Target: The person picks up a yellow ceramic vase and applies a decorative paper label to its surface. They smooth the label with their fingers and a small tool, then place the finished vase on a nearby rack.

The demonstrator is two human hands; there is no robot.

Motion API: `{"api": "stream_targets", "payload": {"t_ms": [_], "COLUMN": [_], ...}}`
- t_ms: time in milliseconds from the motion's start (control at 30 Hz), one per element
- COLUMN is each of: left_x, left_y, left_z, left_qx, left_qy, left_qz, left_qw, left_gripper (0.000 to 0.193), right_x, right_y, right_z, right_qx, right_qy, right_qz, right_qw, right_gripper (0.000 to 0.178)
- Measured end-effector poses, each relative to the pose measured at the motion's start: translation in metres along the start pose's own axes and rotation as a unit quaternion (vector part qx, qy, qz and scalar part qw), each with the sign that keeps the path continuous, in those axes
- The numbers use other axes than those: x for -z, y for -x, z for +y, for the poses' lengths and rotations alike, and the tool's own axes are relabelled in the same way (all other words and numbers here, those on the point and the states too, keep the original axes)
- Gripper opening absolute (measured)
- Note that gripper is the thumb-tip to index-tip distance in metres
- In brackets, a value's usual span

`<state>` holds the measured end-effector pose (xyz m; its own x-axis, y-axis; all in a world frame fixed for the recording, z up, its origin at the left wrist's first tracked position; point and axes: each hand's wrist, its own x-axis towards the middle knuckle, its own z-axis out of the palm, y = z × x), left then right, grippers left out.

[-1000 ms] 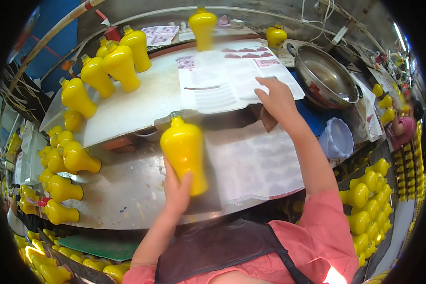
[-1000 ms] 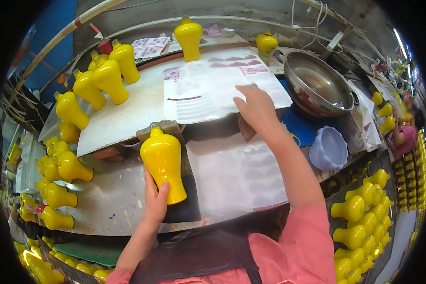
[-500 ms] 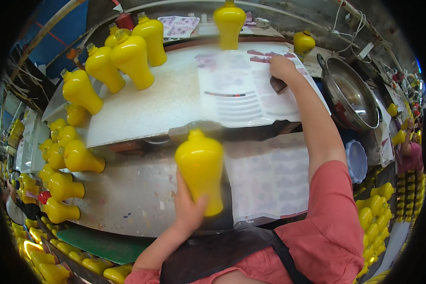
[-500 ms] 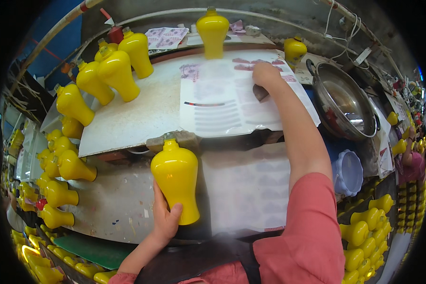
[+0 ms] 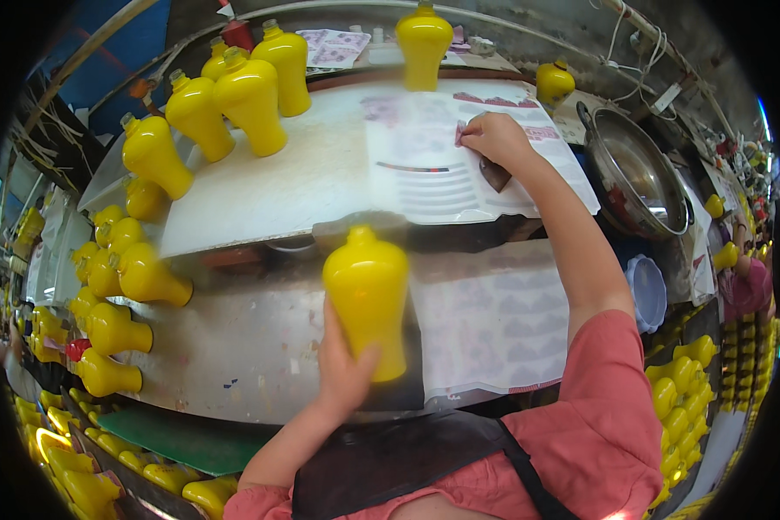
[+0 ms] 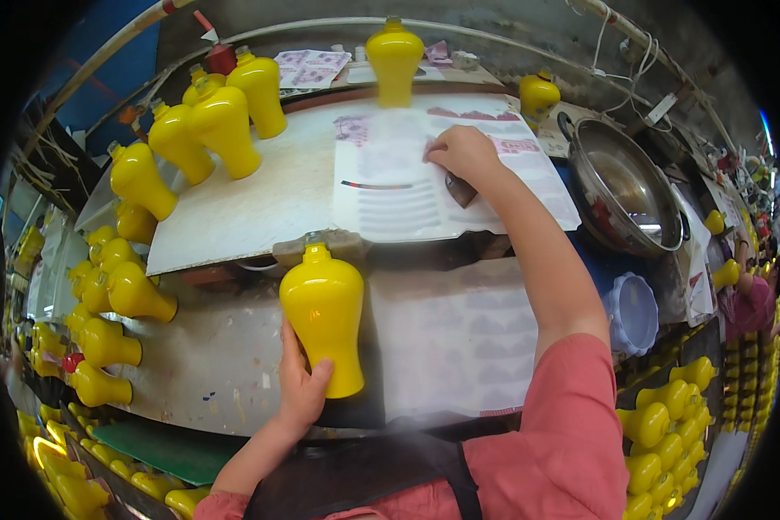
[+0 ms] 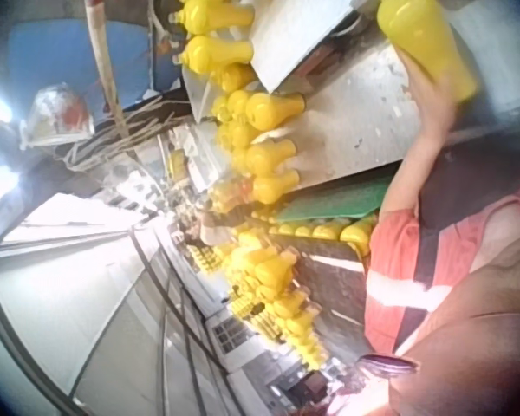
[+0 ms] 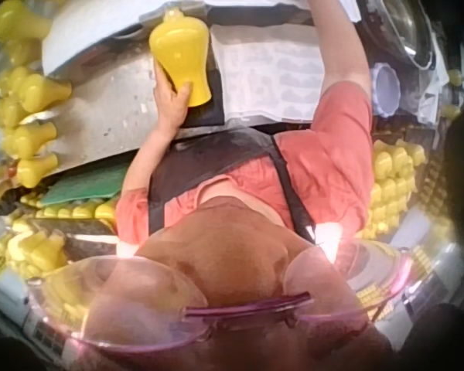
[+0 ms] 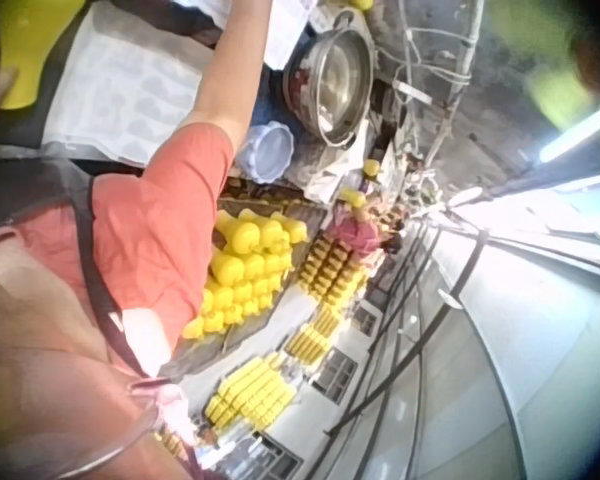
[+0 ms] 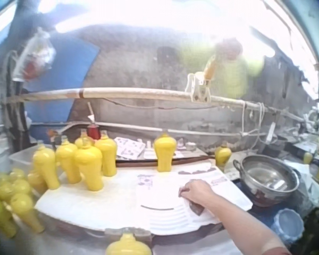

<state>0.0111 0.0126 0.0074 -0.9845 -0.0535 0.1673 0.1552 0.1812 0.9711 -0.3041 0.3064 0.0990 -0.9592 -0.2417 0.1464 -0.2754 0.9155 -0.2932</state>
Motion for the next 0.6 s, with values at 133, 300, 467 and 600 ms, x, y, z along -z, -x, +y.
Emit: {"api": "stream_targets", "payload": {"t_ms": [133,300,467,600], "left_x": [-0.001,-0.003,-0.003,0.010], "left_y": [0.001,0.002,-0.001,-0.020], "left_z": [-0.001,-0.007,0.004,0.037], "left_qx": [0.007,0.020,-0.033,-0.227], "left_qy": [0.012,0.025,-0.016,-0.162], "left_qz": [0.011,0.015,0.069,0.104], "left_qw": [1.000,0.999,0.997,0.955], "left_gripper": [0.093,0.092,0.087,0.066], "right_x": [-0.013,-0.013,-0.007,0.011], "right_y": [-0.009,-0.019,-0.022,0.001], "right_z": [0.003,0.006,0.003,-0.015], "right_qx": [0.011,0.062,0.039,0.040], "right_qy": [-0.047,-0.013,-0.117,-0.285], "right_qz": [0.091,0.018,-0.003,-0.075], "right_qw": [0.995,0.998,0.992,0.955], "right_gripper": [0.024,0.015,0.012,0.015]}}
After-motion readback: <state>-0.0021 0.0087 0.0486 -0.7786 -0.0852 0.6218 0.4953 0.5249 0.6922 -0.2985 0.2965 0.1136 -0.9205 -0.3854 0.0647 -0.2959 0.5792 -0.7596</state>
